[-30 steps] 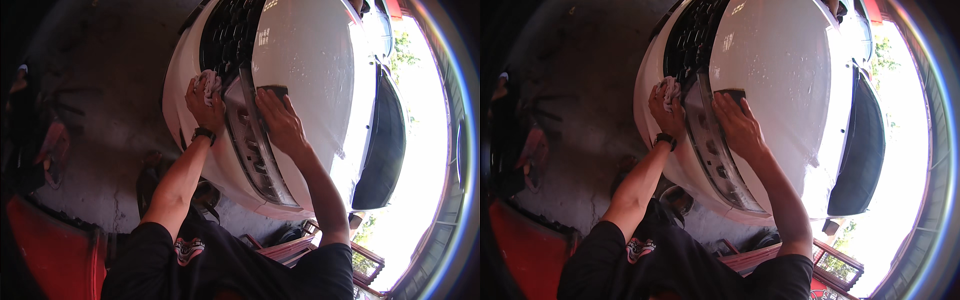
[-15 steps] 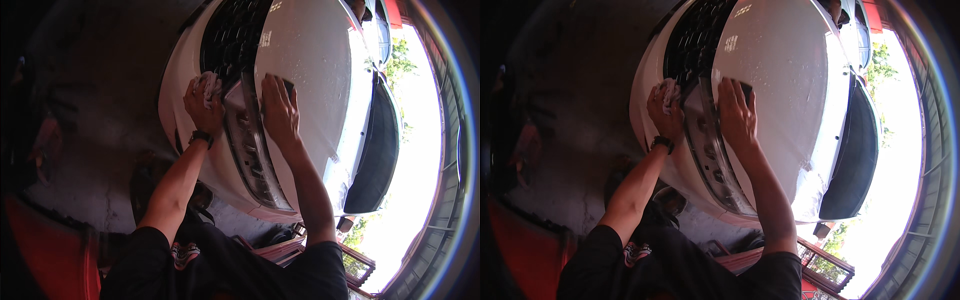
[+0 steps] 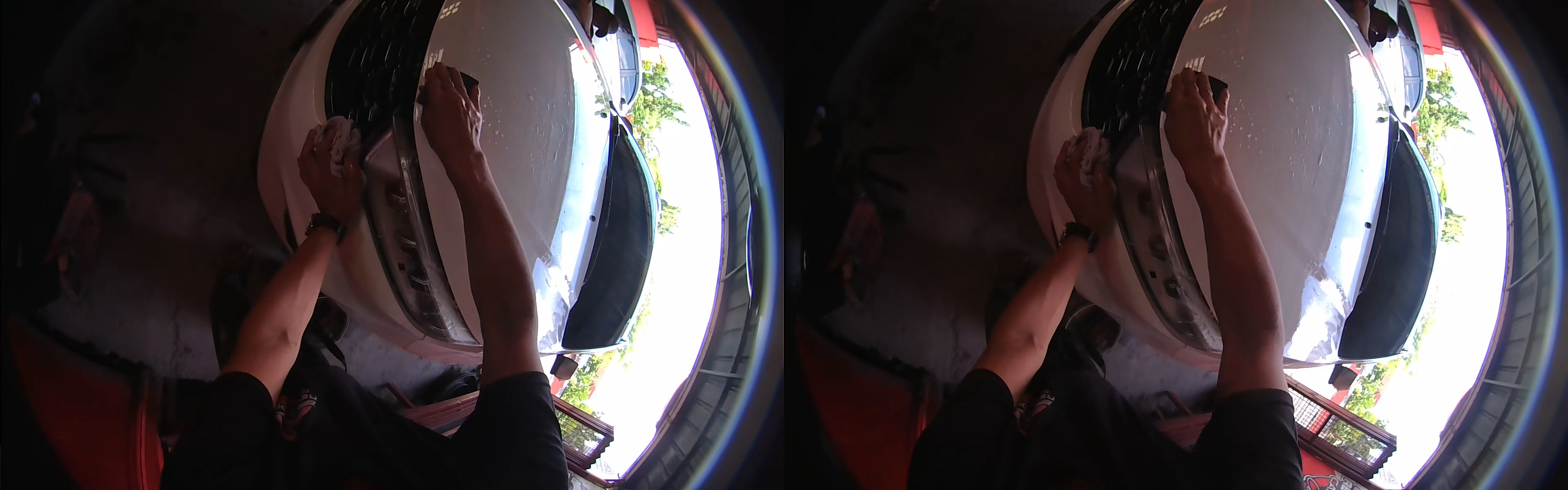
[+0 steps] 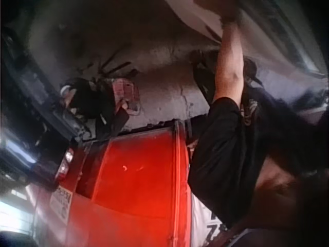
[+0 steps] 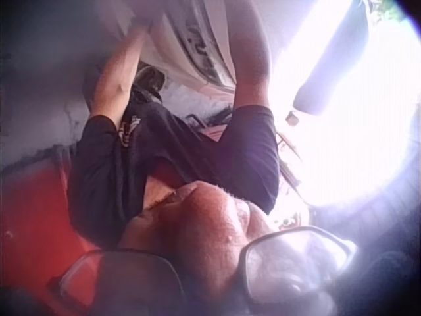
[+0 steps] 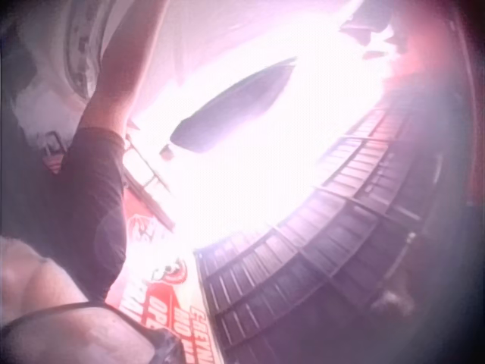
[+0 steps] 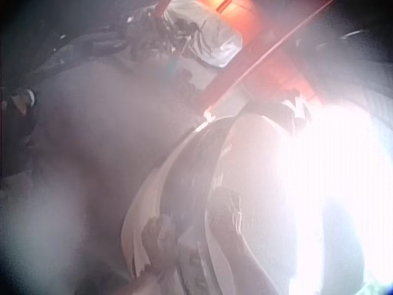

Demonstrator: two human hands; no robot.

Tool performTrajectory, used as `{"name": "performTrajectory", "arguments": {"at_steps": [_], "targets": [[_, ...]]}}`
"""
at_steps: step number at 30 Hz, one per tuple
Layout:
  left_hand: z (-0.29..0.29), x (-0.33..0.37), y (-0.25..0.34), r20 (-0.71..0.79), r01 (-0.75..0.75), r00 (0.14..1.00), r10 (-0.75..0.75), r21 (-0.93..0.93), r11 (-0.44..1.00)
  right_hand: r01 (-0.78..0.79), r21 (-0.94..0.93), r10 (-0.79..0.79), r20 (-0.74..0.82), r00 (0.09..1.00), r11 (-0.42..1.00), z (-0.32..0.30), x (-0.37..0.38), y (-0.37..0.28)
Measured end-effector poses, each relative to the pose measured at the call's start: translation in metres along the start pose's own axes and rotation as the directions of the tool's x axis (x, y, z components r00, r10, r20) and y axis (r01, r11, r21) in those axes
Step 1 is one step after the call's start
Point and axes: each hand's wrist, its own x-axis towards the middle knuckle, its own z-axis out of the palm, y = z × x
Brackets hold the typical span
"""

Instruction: The person scrubs the hood of a white car with a sponge and a white cloth, repeatedly dipping the sponge into a bucket of water. The person wipes the hood surface and the front grille area.

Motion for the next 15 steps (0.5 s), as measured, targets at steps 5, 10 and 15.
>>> {"name": "performTrajectory", "arguments": {"at_steps": [5, 10, 15], "targets": [[0.0, 0.007, -0.013, -0.044, -0.003, 0.999, 0.003, 0.001, 1.0, 0.194, -0.016, -0.193, -0.201, 0.96, 0.981, 0.033, -0.063, -0.016], [-0.001, -0.001, -0.002, 0.02, -0.023, 1.0, 0.023, -0.007, 1.0, 0.145, -0.03, -0.148, -0.102, 0.984, 0.989, 0.013, -0.028, 0.001], [0.001, 0.005, -0.009, -0.001, 0.046, 0.999, -0.047, -0.047, 0.998, 0.1, 0.018, -0.098, -0.081, 0.992, 0.995, 0.017, -0.05, -0.023]]}}
